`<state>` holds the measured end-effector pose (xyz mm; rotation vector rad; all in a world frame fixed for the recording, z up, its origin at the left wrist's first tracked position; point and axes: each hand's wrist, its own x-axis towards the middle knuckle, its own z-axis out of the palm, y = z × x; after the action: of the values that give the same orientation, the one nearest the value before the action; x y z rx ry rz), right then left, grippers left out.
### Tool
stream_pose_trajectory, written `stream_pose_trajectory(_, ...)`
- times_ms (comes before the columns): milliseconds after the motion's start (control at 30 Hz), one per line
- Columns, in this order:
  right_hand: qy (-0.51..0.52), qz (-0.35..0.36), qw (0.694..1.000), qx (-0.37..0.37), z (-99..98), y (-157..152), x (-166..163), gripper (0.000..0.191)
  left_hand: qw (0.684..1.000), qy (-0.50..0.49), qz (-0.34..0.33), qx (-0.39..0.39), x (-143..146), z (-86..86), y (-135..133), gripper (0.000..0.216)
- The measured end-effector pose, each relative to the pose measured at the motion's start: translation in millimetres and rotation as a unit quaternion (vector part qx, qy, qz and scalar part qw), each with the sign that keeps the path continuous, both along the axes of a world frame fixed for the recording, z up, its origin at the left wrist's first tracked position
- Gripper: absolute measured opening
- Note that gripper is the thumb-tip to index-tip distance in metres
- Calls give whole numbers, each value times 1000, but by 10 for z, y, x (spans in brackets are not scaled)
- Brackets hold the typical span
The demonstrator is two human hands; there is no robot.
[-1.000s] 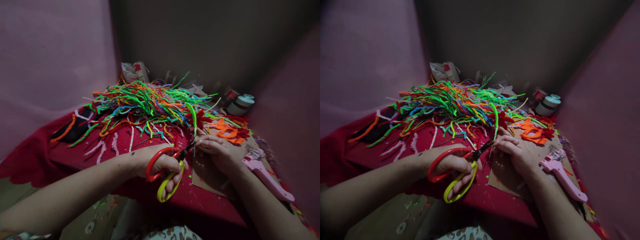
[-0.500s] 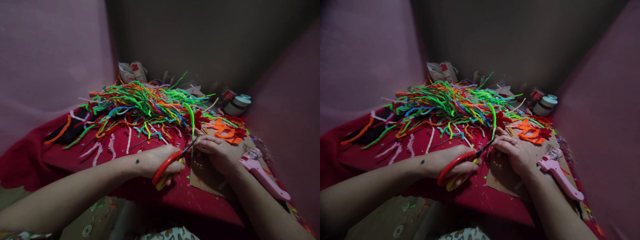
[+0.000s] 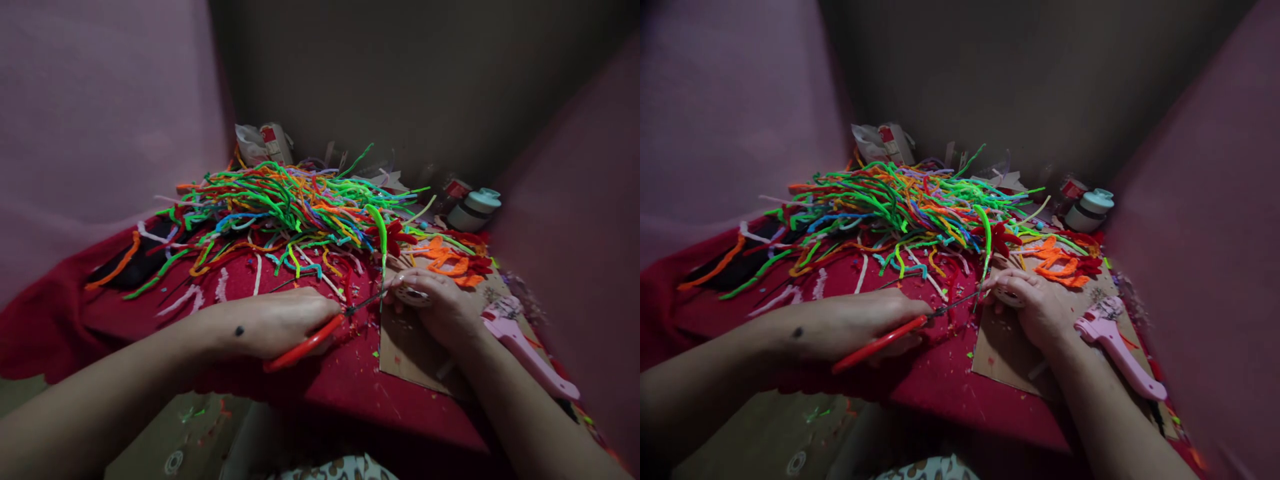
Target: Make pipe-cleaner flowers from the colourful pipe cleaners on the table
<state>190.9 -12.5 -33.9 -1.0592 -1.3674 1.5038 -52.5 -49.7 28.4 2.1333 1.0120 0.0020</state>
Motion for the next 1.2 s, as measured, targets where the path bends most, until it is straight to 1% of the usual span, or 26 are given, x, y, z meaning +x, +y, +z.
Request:
stream_pose_trajectory(67,-11,3,1000,12,-8,0,6,19,990,82,16,109,-65,28,5,25)
stream_pose_trajectory(133,-19,1,1000,20,-19,-2,13,19,960,186,62,200,-146,-11,45,29)
stream_pose_trajectory(200,-23,-4,999,28,-29,-3,14,18,925,273,91,249,-234,-87,107,25)
stream_pose_trajectory(233,-22,-4,999,30,-31,-3,11,18,914,295,97,262,-272,-124,139,23)
stream_pose_trajectory(300,-1,2,1000,29,-27,-5,-6,17,902,310,90,287,-315,-170,188,22)
stream_pose_trajectory(367,48,23,998,21,-6,-12,-34,17,897,287,91,323,-288,-173,207,23)
stream_pose_trajectory(400,77,37,996,16,10,-18,-50,16,899,258,96,341,-244,-162,206,24)
stream_pose_trajectory(467,127,66,990,6,43,-37,-77,16,916,151,102,359,-99,-130,193,26)
stream_pose_trajectory(500,142,79,987,4,57,-48,-85,17,930,81,89,348,-7,-113,188,26)
stream_pose_trajectory(567,157,98,983,6,75,-70,-85,18,952,-47,66,296,185,-85,190,26)
stream_pose_trajectory(633,155,107,982,17,77,-86,-68,19,965,-141,75,210,352,-64,214,24)
stream_pose_trajectory(667,154,108,982,24,74,-91,-56,19,968,-177,88,152,417,-56,233,22)
stream_pose_trajectory(700,151,107,982,31,70,-95,-44,19,969,-209,100,87,468,-49,253,19)
stream_pose_trajectory(767,144,104,983,42,59,-97,-24,19,956,-260,129,-37,528,-38,290,12)
stream_pose_trajectory(833,134,109,984,52,49,-93,-10,20,934,-299,149,-128,551,-31,310,12)
stream_pose_trajectory(867,125,113,984,60,44,-89,-6,20,923,-312,159,-156,555,-29,314,13)
stream_pose_trajectory(933,97,119,984,85,34,-80,-1,20,911,-321,179,-189,559,-31,313,15)
stream_pose_trajectory(967,78,120,984,102,31,-75,-1,18,909,-316,188,-194,561,-36,312,14)
stream_pose_trajectory(1033,39,121,983,135,29,-67,-3,16,913,-304,199,-184,563,-56,315,10)
stream_pose_trajectory(1100,11,123,980,158,35,-65,-8,15,920,-297,194,-166,558,-84,327,9)
stream_pose_trajectory(1200,-8,127,978,166,55,-71,-17,15,925,-287,186,-164,544,-116,340,12)
